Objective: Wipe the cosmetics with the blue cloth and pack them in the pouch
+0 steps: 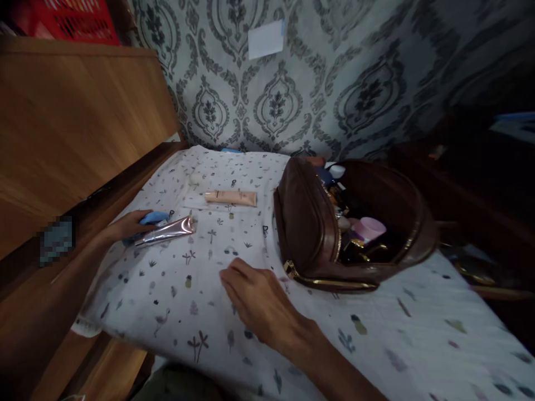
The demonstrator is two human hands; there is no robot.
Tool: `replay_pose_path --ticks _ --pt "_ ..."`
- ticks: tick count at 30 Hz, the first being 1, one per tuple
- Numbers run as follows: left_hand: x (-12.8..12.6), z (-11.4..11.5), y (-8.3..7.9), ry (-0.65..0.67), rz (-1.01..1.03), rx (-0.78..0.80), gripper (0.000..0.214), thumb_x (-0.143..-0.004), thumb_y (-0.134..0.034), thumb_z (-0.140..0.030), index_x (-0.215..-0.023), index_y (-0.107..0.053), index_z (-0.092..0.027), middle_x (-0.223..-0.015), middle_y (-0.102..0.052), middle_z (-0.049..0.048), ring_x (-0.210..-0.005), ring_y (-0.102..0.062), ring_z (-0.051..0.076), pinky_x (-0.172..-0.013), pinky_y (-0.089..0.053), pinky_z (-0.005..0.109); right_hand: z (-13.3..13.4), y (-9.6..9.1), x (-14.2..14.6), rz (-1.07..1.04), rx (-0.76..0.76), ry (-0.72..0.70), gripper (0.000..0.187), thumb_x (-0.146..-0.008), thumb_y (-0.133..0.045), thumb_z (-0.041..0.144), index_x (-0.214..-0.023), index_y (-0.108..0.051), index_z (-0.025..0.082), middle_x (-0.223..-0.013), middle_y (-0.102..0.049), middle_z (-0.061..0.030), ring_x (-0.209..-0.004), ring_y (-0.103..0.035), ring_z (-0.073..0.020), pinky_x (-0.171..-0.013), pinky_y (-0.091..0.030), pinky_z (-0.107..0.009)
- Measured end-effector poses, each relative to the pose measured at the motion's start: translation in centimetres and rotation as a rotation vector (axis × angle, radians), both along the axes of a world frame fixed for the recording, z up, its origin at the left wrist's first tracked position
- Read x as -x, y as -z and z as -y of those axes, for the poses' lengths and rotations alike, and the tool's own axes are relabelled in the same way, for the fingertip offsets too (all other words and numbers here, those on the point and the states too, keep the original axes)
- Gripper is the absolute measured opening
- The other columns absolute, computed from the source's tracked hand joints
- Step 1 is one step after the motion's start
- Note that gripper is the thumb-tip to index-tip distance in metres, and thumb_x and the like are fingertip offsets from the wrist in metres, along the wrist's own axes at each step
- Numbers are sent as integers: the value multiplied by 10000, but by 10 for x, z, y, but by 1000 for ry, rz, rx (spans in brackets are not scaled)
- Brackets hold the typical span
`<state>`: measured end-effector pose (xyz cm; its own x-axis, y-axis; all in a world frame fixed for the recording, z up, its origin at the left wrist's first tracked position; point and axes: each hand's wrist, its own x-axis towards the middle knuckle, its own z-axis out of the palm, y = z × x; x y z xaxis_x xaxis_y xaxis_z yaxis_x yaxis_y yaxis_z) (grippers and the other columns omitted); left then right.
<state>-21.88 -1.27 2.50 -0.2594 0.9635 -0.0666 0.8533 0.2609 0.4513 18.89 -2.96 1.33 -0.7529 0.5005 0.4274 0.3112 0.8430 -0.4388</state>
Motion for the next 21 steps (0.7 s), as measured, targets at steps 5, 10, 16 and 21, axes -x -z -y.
replay_pose_path --ticks 5,10,16,21 --pt "-4 -12 3 188 -187 103 354 -740 -562 -510 -919 -639 -215 -826 -689 35 -829 -631 253 -735 -454 301 -1 8 50 64 106 -143 213 -1007 -485 153 -949 -689 138 -929 -664 -59 -751 -648 -152 -687 -529 -271" --pt "-26 -22 -6 53 -404 -44 380 -858 -458 -466 -1067 -599 -182 -997 -693 114 -923 -627 285 -726 -421 317 2 20 65 -39 254 -154 201 -967 -511 118 -955 -710 140 -914 -679 -64 -775 -657 -159 -699 -517 -271" --pt "-68 -30 -37 -13 -14 -421 356 -797 -605 -476 -956 -603 -157 -775 -599 16 -749 -552 193 -703 -428 288 -7 41 54 -295 731 53 222 -962 -529 288 -982 -696 144 -752 -670 -39 -563 -625 -131 -552 -499 -253" --pt "-147 -18 -22 -91 937 -383 483 -634 -811 -513 -885 -595 -161 -632 -540 -48 -558 -502 114 -560 -440 242 -19 37 52 -487 1057 64 452 -882 -615 502 -1138 -618 130 -800 -680 -65 -708 -699 -186 -475 -468 -224"
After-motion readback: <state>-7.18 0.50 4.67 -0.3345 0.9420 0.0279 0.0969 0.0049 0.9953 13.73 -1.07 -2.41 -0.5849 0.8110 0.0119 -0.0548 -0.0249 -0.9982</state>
